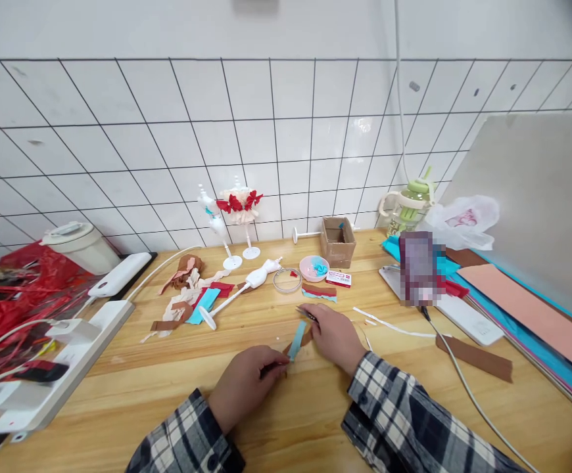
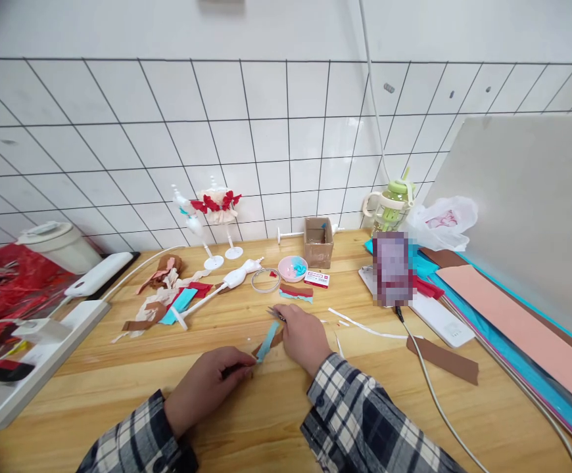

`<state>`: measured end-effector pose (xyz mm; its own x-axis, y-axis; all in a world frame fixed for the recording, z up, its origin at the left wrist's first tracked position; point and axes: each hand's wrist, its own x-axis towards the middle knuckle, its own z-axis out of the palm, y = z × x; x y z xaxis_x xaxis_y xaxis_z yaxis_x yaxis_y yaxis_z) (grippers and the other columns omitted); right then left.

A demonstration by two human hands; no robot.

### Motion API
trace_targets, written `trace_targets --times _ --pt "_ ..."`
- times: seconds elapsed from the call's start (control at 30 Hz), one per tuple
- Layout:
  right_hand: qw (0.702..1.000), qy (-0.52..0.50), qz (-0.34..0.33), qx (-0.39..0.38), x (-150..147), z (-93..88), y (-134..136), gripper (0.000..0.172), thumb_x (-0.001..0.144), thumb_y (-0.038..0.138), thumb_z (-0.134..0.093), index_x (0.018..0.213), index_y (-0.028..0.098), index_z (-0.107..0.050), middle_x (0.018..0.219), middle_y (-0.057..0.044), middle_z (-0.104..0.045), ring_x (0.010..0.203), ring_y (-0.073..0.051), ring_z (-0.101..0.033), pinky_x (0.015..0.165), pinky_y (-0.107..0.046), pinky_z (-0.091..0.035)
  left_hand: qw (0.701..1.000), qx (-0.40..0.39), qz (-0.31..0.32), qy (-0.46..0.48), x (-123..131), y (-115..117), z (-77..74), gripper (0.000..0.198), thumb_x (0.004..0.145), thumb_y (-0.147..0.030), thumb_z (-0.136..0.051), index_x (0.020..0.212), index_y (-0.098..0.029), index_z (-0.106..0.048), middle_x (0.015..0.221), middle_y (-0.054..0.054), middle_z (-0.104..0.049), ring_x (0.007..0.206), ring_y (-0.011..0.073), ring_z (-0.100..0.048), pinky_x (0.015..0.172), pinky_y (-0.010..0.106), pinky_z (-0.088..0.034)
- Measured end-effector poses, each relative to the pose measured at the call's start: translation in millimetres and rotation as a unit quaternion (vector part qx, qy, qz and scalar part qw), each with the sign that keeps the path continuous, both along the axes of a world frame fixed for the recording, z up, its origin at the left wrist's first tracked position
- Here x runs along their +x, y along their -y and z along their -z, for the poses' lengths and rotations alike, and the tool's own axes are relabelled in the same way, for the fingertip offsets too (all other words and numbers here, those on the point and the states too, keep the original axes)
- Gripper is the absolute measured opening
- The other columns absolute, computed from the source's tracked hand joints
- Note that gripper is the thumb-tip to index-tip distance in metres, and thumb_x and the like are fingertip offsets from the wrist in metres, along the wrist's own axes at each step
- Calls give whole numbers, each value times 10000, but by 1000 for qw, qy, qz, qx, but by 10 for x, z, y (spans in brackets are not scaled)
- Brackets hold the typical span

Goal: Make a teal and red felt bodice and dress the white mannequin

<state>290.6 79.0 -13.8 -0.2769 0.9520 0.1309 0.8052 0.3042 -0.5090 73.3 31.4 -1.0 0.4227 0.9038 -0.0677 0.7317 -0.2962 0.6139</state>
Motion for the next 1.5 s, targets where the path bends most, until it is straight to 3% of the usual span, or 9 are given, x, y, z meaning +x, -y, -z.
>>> trace_targets --times 0.13,0.27,0.57,0.77,0.87,1.03,1.33,1.4,1.5 --pt "999 -46 18 -2 26 32 41 510 743 76 -450 1217 219 -574 1217 -32 -636 1085 -189 -585 918 -286 -416 999 29 24 -18 -11 18 20 208 852 -268 -547 978 -281 -713 960 0 -742 901 192 -660 827 295 -482" --pt "997 -65 43 1 57 -5 41 501 731 77 -457 1186 227 -602 1200 -27 -649 1054 -193 -604 894 -286 -428 999 43 2 -8 -12 -6 24 215 865 -270 -534 991 -268 -708 936 6 -744 857 184 -667 791 289 -498" --pt "998 -12 -12 -63 30 -66 98 222 846 254 -510 924 288 -714 895 -2 -738 822 -194 -656 666 -261 -404 990 127 -56 -29 -280 -184 46 237 901 -362 -508 975 -237 -695 919 28 -728 869 202 -645 798 341 -492" --pt "995 -58 34 -70 16 9 73 292 855 271 -509 1109 284 -651 1002 -5 -724 846 -177 -648 700 -255 -417 981 185 -11 -62 -227 -165 3 206 856 -357 -603 1003 -241 -689 929 46 -690 892 213 -610 804 365 -482" --pt "996 -3 67 -64 -10 27 54 374 867 323 -515 1235 295 -579 1076 -34 -707 933 -210 -641 732 -282 -409 973 212 8 -87 -138 -121 -39 192 838 -320 -633 1009 -252 -687 962 50 -678 910 223 -598 804 385 -480" --pt "991 66 81 -85 -62 -14 27 213 838 361 -565 1019 273 -634 909 -25 -716 828 -202 -635 618 -260 -334 959 236 115 -103 44 -25 -52 239 872 -296 -581 1100 -259 -646 1116 41 -674 1047 241 -573 915 425 -453" --pt "984 -83 125 -97 33 -9 -20 74 780 283 -583 769 213 -604 626 28 -569 591 -127 -488 547 -232 -279 965 179 168 -93 13 -33 -93 289 863 -329 -594 1148 -302 -627 1212 20 -656 1115 252 -545 1018 475 -372" --pt "974 -174 111 -91 22 0 -19 102 769 303 -590 746 205 -587 608 35 -533 580 -127 -473 556 -234 -312 969 185 145 -80 10 -28 -110 288 865 -327 -586 1148 -292 -625 1159 33 -671 1077 247 -560 1006 470 -379" --pt "933 -334 43 -124 -43 2 12 190 724 361 -641 738 185 -570 654 29 -539 617 -128 -478 596 -241 -364 978 201 48 -32 24 -18 -96 294 883 -348 -550 1150 -245 -616 1088 76 -667 1009 240 -577 909 412 -450"
